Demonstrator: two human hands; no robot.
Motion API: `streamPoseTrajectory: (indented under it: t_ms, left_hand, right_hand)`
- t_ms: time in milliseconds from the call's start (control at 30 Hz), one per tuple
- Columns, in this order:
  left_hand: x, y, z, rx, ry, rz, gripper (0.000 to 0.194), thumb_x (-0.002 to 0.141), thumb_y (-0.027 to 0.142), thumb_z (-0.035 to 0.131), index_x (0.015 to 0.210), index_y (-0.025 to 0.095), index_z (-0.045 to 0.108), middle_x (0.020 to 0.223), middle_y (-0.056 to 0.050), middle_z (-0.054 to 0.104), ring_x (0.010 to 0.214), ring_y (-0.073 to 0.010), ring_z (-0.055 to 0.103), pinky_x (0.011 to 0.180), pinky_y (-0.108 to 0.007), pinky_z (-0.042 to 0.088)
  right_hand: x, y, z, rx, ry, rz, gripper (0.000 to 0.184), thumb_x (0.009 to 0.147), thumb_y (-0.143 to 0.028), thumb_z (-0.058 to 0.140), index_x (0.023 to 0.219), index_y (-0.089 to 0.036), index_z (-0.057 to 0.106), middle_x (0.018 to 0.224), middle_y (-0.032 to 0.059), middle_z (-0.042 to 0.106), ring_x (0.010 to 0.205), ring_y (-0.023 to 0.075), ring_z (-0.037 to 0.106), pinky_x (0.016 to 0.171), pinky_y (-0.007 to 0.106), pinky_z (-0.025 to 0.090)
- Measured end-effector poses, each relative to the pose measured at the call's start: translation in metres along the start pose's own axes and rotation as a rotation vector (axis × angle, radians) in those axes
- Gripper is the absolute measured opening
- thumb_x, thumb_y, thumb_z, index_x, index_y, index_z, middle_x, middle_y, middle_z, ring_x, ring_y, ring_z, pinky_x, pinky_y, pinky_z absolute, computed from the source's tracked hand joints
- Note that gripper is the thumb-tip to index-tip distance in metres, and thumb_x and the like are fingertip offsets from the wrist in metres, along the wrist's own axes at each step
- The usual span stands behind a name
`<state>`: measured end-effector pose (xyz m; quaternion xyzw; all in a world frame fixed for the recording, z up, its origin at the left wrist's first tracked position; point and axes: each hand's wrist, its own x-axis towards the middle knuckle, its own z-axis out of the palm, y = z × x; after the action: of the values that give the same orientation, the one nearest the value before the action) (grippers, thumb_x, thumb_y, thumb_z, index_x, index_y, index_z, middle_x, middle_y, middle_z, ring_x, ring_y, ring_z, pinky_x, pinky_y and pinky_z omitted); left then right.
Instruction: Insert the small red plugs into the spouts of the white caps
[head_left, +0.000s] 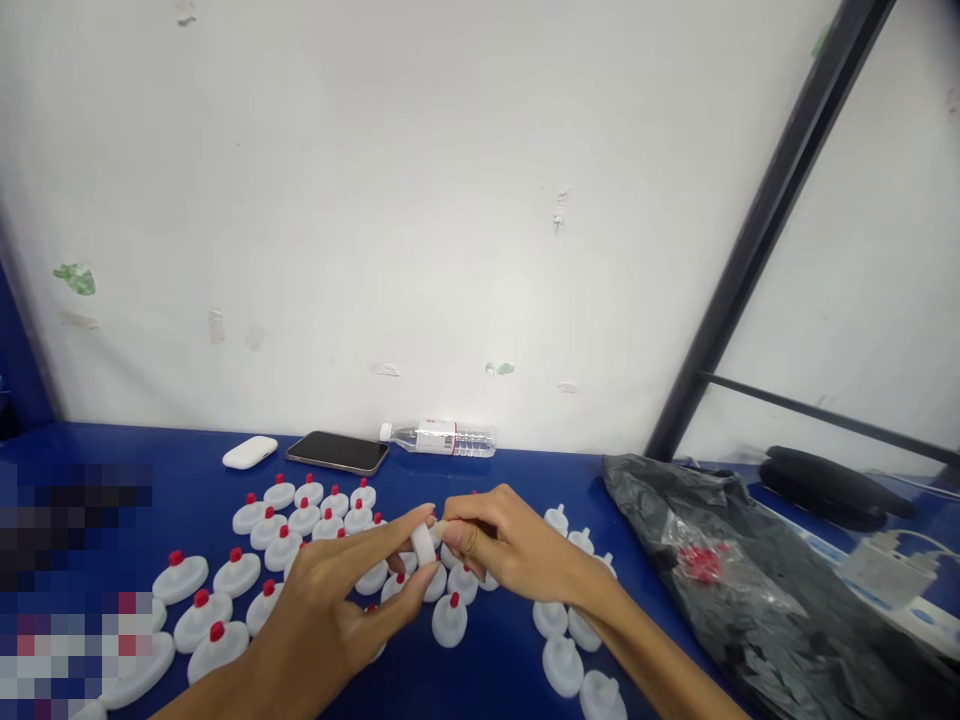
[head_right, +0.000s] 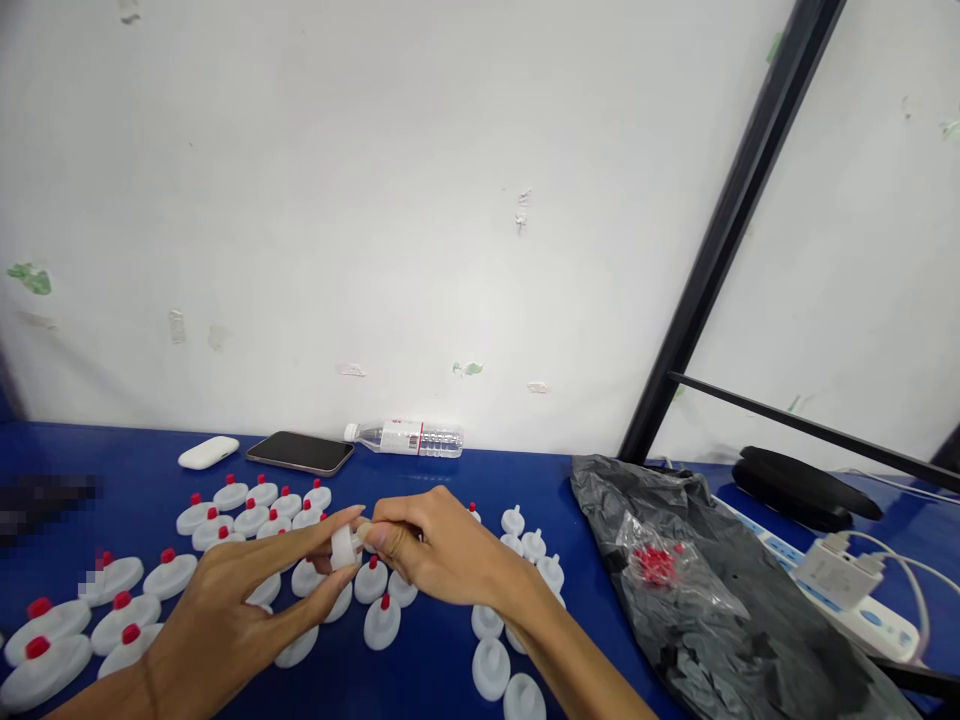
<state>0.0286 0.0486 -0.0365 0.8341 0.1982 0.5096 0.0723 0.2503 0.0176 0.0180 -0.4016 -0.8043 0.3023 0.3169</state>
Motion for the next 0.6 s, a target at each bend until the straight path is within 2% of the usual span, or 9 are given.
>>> streamPoseTrajectory:
  t_ms: [67,133,200,267,400,600]
  left_hand:
    - [0.001,-0.001,0.000,0.055,0.007,0.013,0.036,0.104,0.034,0.059,0.140,0.034,0.056,0.084,0.006,0.076,0.062,-0.0131,0.072,0.062,-0.022,0.061]
    - [0.001,-0.001,0.001,0.139,0.004,0.031,0.037,0.105,0.041,0.057,0.141,0.032,0.055,0.106,0.002,0.079,0.087,-0.0182,0.078,0.081,-0.027,0.064]
    - [0.000,-0.002,0.001,0.213,-0.035,0.036,0.042,0.107,0.045,0.054,0.146,0.030,0.051,0.128,-0.002,0.073,0.114,-0.0232,0.072,0.094,-0.033,0.062]
    - [-0.001,-0.001,0.000,0.249,-0.085,0.028,0.043,0.108,0.042,0.049,0.149,0.029,0.047,0.138,-0.003,0.067,0.128,-0.0251,0.062,0.103,-0.037,0.057]
    - [-0.002,0.001,-0.003,0.222,-0.121,0.008,0.037,0.109,0.032,0.044,0.146,0.030,0.049,0.136,-0.001,0.064,0.128,-0.0212,0.058,0.109,-0.036,0.048]
    - [0.000,-0.002,-0.002,0.164,-0.138,0.046,0.033,0.107,0.022,0.045,0.138,0.026,0.054,0.126,-0.002,0.063,0.119,-0.0189,0.057,0.105,-0.031,0.044]
  right_hand:
    - [0.000,-0.001,-0.002,-0.026,0.013,0.004,0.036,0.105,-0.035,0.054,0.072,-0.022,0.046,0.058,-0.0088,0.042,0.052,0.0088,0.036,0.049,0.025,0.027]
    - [-0.001,-0.002,-0.007,-0.092,0.060,0.004,0.044,0.106,-0.041,0.052,0.068,-0.022,0.040,0.058,-0.0086,0.035,0.052,0.0090,0.030,0.050,0.027,0.023]
    - [-0.002,-0.002,-0.013,-0.195,0.124,0.024,0.050,0.107,-0.044,0.046,0.064,-0.022,0.032,0.059,-0.0080,0.029,0.053,0.0093,0.026,0.052,0.028,0.023]
    - [-0.003,0.000,-0.022,-0.359,0.185,0.090,0.054,0.109,-0.046,0.039,0.063,-0.022,0.026,0.058,-0.0074,0.026,0.053,0.0095,0.024,0.053,0.029,0.023]
    - [-0.006,0.009,-0.038,-0.638,0.220,0.223,0.057,0.106,-0.041,0.042,0.057,-0.021,0.021,0.052,-0.0069,0.020,0.051,0.0109,0.016,0.054,0.032,0.018]
    - [-0.007,0.019,-0.036,-0.745,0.106,0.300,0.055,0.095,-0.030,0.055,0.046,-0.021,0.031,0.048,-0.0081,0.020,0.050,0.0117,0.011,0.055,0.032,0.015]
